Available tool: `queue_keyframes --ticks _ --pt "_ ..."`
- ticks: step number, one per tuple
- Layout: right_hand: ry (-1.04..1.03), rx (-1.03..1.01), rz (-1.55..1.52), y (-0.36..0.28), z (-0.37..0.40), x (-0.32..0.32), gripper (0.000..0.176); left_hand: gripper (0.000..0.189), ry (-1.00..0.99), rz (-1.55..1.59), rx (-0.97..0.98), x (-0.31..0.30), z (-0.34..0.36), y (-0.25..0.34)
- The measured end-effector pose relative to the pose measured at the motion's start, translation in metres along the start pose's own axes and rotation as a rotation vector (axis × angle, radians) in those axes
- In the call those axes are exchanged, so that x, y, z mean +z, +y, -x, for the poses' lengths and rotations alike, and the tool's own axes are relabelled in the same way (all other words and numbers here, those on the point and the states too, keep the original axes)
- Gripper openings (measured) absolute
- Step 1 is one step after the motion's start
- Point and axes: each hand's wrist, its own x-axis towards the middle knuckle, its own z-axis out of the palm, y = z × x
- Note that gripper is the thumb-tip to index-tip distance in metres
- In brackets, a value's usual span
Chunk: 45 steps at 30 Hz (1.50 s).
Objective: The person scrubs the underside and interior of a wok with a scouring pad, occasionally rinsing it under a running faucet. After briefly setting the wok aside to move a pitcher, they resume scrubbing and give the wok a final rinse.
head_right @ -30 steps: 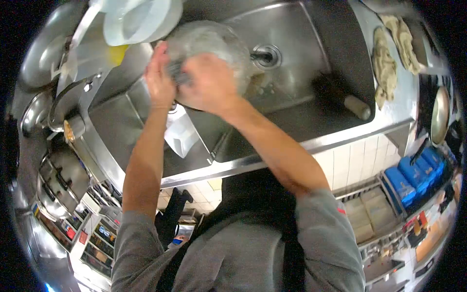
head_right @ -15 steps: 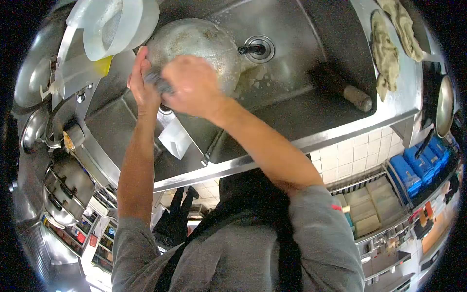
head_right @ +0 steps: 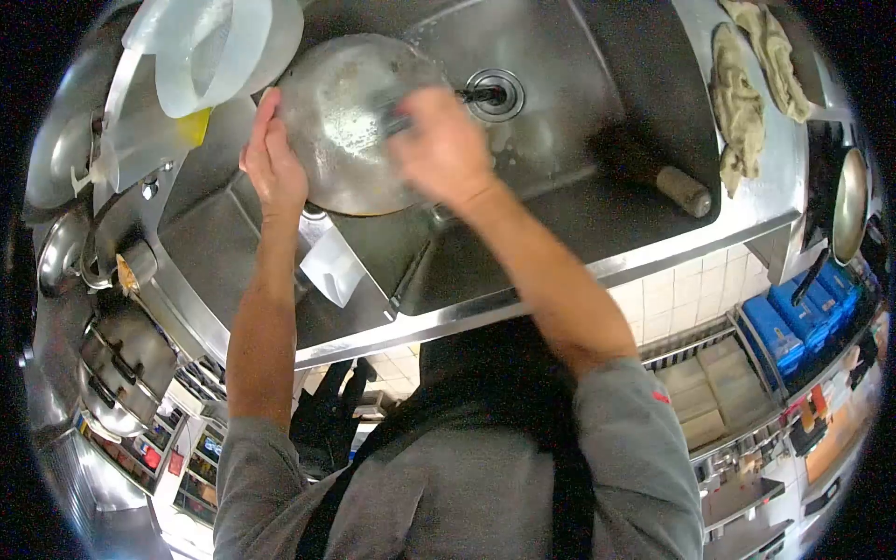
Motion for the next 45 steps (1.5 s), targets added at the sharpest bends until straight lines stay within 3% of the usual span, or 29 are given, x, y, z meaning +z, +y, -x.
queue_keyframes --ticks 2,3,4,6,10,12,15,18,20,23,26,28,29,30,32,34,37,41,45 --pt "0.017 0.236 -0.044 0.036 -0.004 -0.001 0.032 0.041 0.082 -0.046 0.117 0.000 -0.006 0.002" --pt "-0.005 0.237 -0.055 0.017 -0.007 -0.004 0.031 0.041 0.071 -0.020 0.092 -0.001 -0.005 0.004" --pt "0.036 0.060 0.012 0.002 -0.007 0.001 0.030 0.041 0.067 -0.019 0.098 -0.002 -0.006 0.002" --pt "-0.082 -0.111 0.032 -0.039 0.004 0.007 0.031 0.041 0.031 -0.046 0.070 -0.002 -0.007 0.001" --pt "-0.168 -0.252 -0.055 -0.026 0.005 0.003 0.031 0.042 0.044 -0.058 0.070 -0.002 -0.009 0.006" --pt "-0.049 0.080 0.001 0.014 0.003 -0.009 0.032 0.042 0.062 -0.083 0.090 -0.002 -0.005 0.007" --pt "-0.059 0.137 0.027 0.011 0.002 -0.006 0.033 0.039 0.158 -0.083 0.140 0.001 -0.006 0.008" --pt "-0.141 -0.159 -0.020 -0.049 0.011 0.005 0.031 0.039 0.143 -0.116 0.086 0.000 -0.005 0.014" --pt "-0.162 -0.176 -0.034 -0.035 0.009 0.002 0.031 0.038 0.125 -0.061 0.083 -0.002 -0.005 0.014" --pt "-0.075 0.112 -0.047 0.031 0.010 -0.009 0.033 0.040 0.097 -0.029 0.060 0.001 -0.005 0.004" --pt "-0.100 0.174 -0.002 0.016 0.006 -0.007 0.033 0.041 0.143 -0.115 0.124 -0.004 -0.006 0.008" --pt "-0.120 -0.065 0.039 -0.015 0.016 -0.001 0.031 0.040 0.198 -0.161 0.209 0.000 -0.009 0.013" --pt "-0.177 -0.126 0.024 -0.033 0.017 -0.003 0.030 0.041 0.113 -0.051 0.102 -0.001 -0.007 0.010" --pt "-0.179 -0.125 0.027 -0.026 0.018 -0.005 0.030 0.042 0.036 0.052 -0.004 -0.002 -0.008 0.008" --pt "-0.160 -0.131 -0.007 -0.002 0.016 -0.007 0.031 0.042 0.044 0.025 0.003 0.000 -0.011 0.009" --pt "-0.099 0.048 0.010 0.033 0.004 -0.008 0.031 0.042 0.074 0.000 0.025 0.000 -0.010 0.007" --pt "-0.088 0.073 0.024 0.037 0.001 -0.008 0.030 0.041 0.076 -0.037 0.048 -0.003 -0.004 0.015" --pt "-0.066 -0.115 -0.055 0.002 0.048 -0.007 0.029 0.040 0.231 -0.128 0.097 0.007 0.038 0.015" --pt "-0.152 -0.247 -0.025 -0.017 0.055 -0.014 0.033 0.042 0.163 -0.028 -0.023 0.002 0.053 0.028"
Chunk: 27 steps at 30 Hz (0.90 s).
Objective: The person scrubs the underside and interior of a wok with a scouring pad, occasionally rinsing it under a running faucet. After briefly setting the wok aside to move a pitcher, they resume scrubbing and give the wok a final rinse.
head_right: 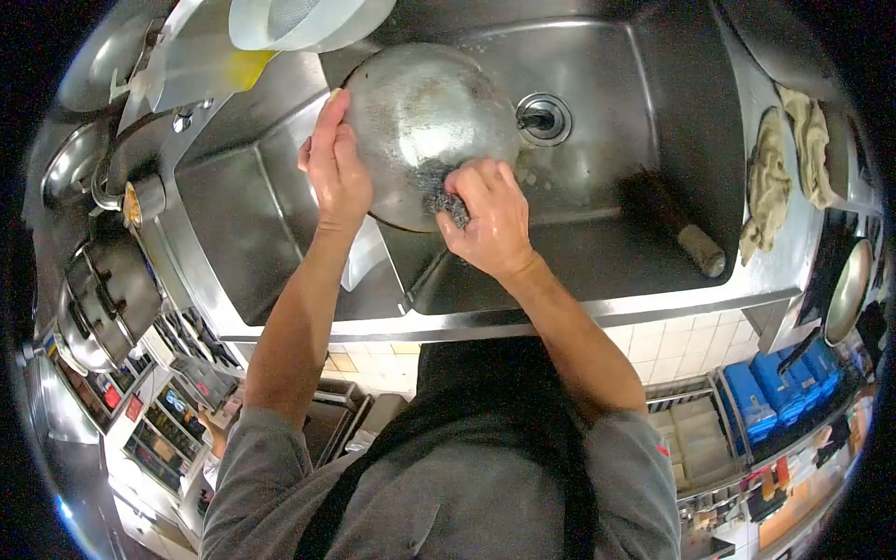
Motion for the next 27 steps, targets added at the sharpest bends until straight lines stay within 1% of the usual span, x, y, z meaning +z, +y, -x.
queue_keyframes --ticks 1,3,5,6,8,9,10,11,13,14,15,17,19,21,22,24,25,27 --pt "-0.006 -0.003 -0.001 -0.005 -0.010 0.000 0.033 0.042 0.004 -0.001 -0.006 0.001 0.001 -0.002" --pt "-0.011 -0.175 0.001 -0.016 -0.039 0.006 0.029 0.044 0.001 0.068 0.035 0.002 0.002 -0.007" --pt "-0.072 -0.185 0.088 -0.028 -0.079 0.020 0.034 0.044 0.011 0.104 0.064 0.005 0.000 -0.013" --pt "-0.079 -0.183 0.082 -0.030 -0.093 0.025 0.034 0.044 0.017 0.132 0.089 0.003 0.003 -0.016" --pt "-0.001 -0.233 0.102 -0.033 -0.113 0.031 0.033 0.043 0.022 0.185 0.103 0.001 0.001 -0.022" --pt "-0.006 -0.243 0.109 -0.036 -0.099 0.026 0.033 0.043 0.027 0.246 0.127 0.002 -0.001 -0.024" --pt "-0.069 -0.204 0.111 -0.037 -0.073 0.019 0.032 0.041 0.035 0.270 0.073 0.003 -0.002 -0.023" --pt "-0.136 -0.151 0.111 -0.039 -0.052 0.012 0.032 0.041 0.040 0.276 0.069 0.006 0.000 -0.022" --pt "-0.169 -0.171 0.113 -0.041 -0.043 0.004 0.032 0.040 0.083 0.401 -0.056 0.010 0.003 -0.023" --pt "-0.193 -0.182 0.111 -0.043 -0.041 0.005 0.032 0.040 0.086 0.366 -0.005 0.009 0.002 -0.027" --pt "-0.201 -0.183 0.114 -0.043 -0.050 0.007 0.032 0.040 0.089 0.370 -0.012 0.007 0.004 -0.027" --pt "-0.174 -0.240 0.145 -0.034 -0.098 0.015 0.031 0.042 0.054 0.272 0.014 0.004 0.001 -0.024" --pt "-0.121 -0.235 0.156 -0.012 -0.146 0.032 0.031 0.043 0.039 0.240 -0.014 -0.002 0.000 -0.016" --pt "-0.316 0.139 0.136 -0.010 -0.188 0.026 0.041 0.044 0.010 0.223 0.004 -0.003 0.000 -0.018" --pt "-0.321 0.142 0.133 0.004 -0.194 0.031 0.041 0.044 0.007 0.221 -0.002 -0.005 -0.001 -0.018" --pt "-0.187 0.296 -0.009 0.038 -0.193 0.022 0.048 0.045 0.028 0.112 0.026 -0.002 -0.003 -0.014" --pt "-0.186 0.304 -0.004 0.050 -0.185 0.015 0.048 0.045 0.021 0.118 0.025 0.000 -0.002 -0.013" --pt "-0.065 0.639 -0.176 0.072 -0.164 0.004 0.051 0.046 0.016 0.104 0.020 -0.002 -0.003 -0.013"
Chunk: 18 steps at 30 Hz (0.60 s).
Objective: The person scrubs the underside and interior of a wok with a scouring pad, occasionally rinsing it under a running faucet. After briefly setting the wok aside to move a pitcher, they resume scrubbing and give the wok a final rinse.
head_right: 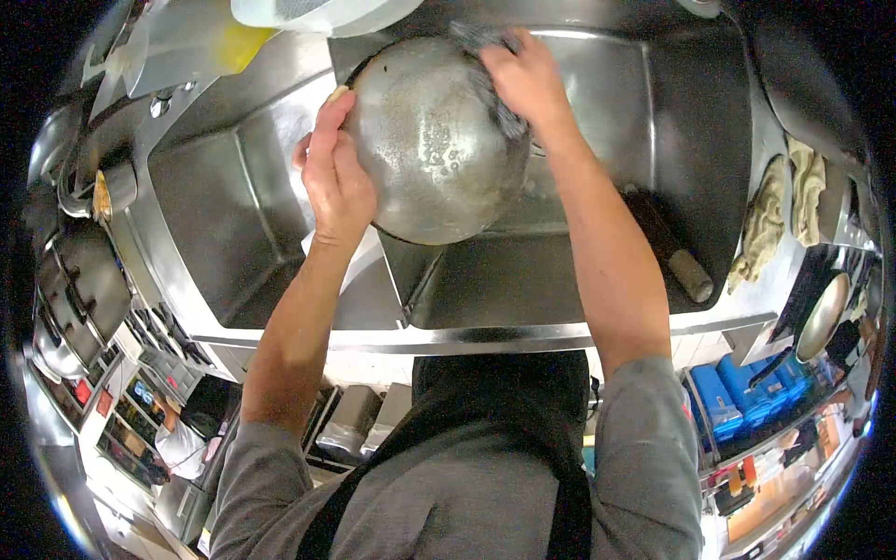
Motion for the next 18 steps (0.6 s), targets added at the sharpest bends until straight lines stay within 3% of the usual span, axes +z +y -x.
queue_keyframes --ticks 2,4,5,9,11,12,15,16,17,18 --pt "0.159 -0.082 0.083 0.056 0.019 -0.011 0.054 0.047 -0.009 0.006 -0.019 0.000 -0.002 0.005" --pt "0.094 0.284 -0.056 0.051 0.062 -0.016 0.053 0.048 0.007 -0.021 -0.027 0.002 0.001 0.002" --pt "0.098 0.287 -0.064 0.046 0.066 -0.014 0.053 0.048 0.001 -0.024 -0.022 0.000 0.005 0.002" --pt "-0.084 -0.282 0.153 -0.022 0.050 0.010 0.048 0.046 -0.018 -0.033 0.000 0.001 -0.001 0.002" --pt "-0.016 -0.606 0.272 -0.049 0.043 0.031 0.045 0.042 0.042 -0.139 0.043 0.001 0.000 0.006" --pt "-0.010 -0.596 0.270 -0.039 0.044 0.026 0.045 0.042 0.031 -0.138 0.046 0.000 0.000 0.008" --pt "0.047 0.013 0.053 0.007 0.048 -0.008 0.046 0.048 -0.023 -0.079 -0.003 0.000 -0.001 0.005" --pt "0.091 0.015 0.042 0.061 0.037 -0.015 0.046 0.048 -0.015 -0.081 0.004 0.001 -0.001 0.003" --pt "0.051 0.120 -0.155 0.092 0.034 -0.019 0.048 0.048 -0.010 -0.074 -0.002 0.001 0.002 0.002" --pt "0.043 0.097 -0.160 0.078 0.022 -0.017 0.048 0.049 -0.004 -0.069 -0.006 0.001 0.001 0.002"
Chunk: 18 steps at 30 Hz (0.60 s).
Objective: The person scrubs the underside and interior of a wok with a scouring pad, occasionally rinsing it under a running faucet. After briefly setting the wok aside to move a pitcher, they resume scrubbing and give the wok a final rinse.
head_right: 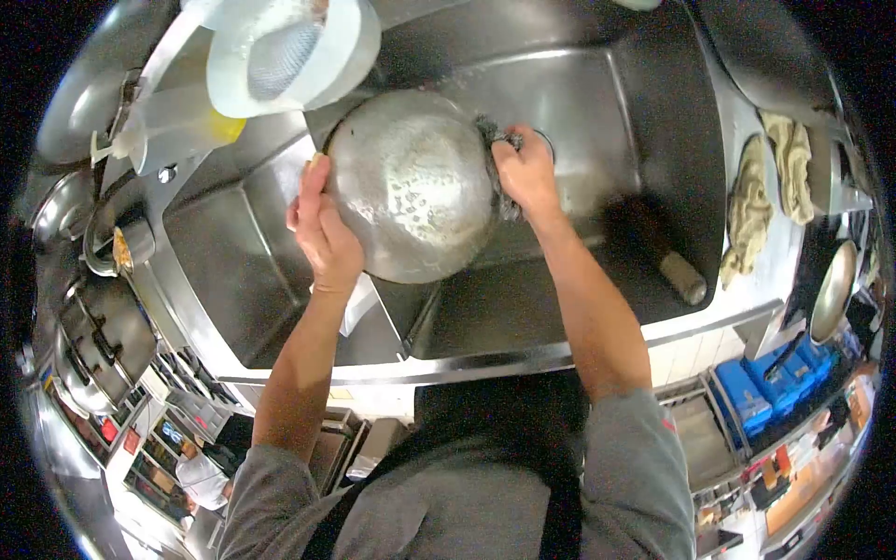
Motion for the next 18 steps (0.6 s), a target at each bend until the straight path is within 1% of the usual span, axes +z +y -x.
queue_keyframes --ticks 2,3,4,5,6,7,9,10,12,14,15,17,18 --pt "-0.115 -0.163 0.246 -0.034 0.005 0.003 0.049 0.049 -0.032 -0.006 -0.019 -0.006 0.004 0.004" --pt "-0.025 -0.269 0.313 -0.058 0.010 0.019 0.050 0.049 -0.034 -0.028 -0.029 -0.005 0.003 0.005" --pt "-0.014 -0.273 0.312 -0.083 0.010 0.028 0.050 0.049 -0.021 -0.049 -0.036 -0.001 -0.001 0.006" --pt "-0.107 -0.390 0.370 -0.104 0.013 0.038 0.051 0.045 0.018 -0.118 -0.017 -0.001 -0.003 0.011" --pt "-0.200 -0.511 0.425 -0.113 0.013 0.042 0.052 0.045 0.017 -0.123 -0.013 -0.001 -0.004 0.011" --pt "-0.200 -0.512 0.421 -0.104 0.010 0.037 0.052 0.045 0.023 -0.144 -0.003 -0.001 -0.004 0.010" --pt "-0.022 -0.156 0.249 -0.053 0.010 0.015 0.053 0.045 0.009 -0.158 -0.004 -0.002 -0.001 0.006" --pt "0.047 -0.050 0.118 -0.016 0.006 0.009 0.048 0.047 -0.015 -0.107 -0.020 -0.004 -0.001 0.007" --pt "0.070 0.116 -0.157 0.015 0.017 0.000 0.043 0.049 -0.029 -0.056 -0.028 0.000 -0.004 0.005" --pt "0.108 0.091 -0.181 0.032 0.040 0.006 0.041 0.048 0.007 0.070 -0.016 0.002 -0.003 -0.001" --pt "0.151 0.063 -0.193 0.041 0.059 0.006 0.038 0.048 -0.008 0.070 -0.009 0.002 -0.002 -0.001" --pt "0.144 -0.055 -0.247 0.050 0.113 0.016 0.028 0.048 0.019 0.034 -0.023 0.004 -0.002 0.000" --pt "0.138 -0.100 -0.206 0.053 0.134 0.022 0.026 0.048 0.013 0.038 -0.017 0.005 -0.001 0.001"
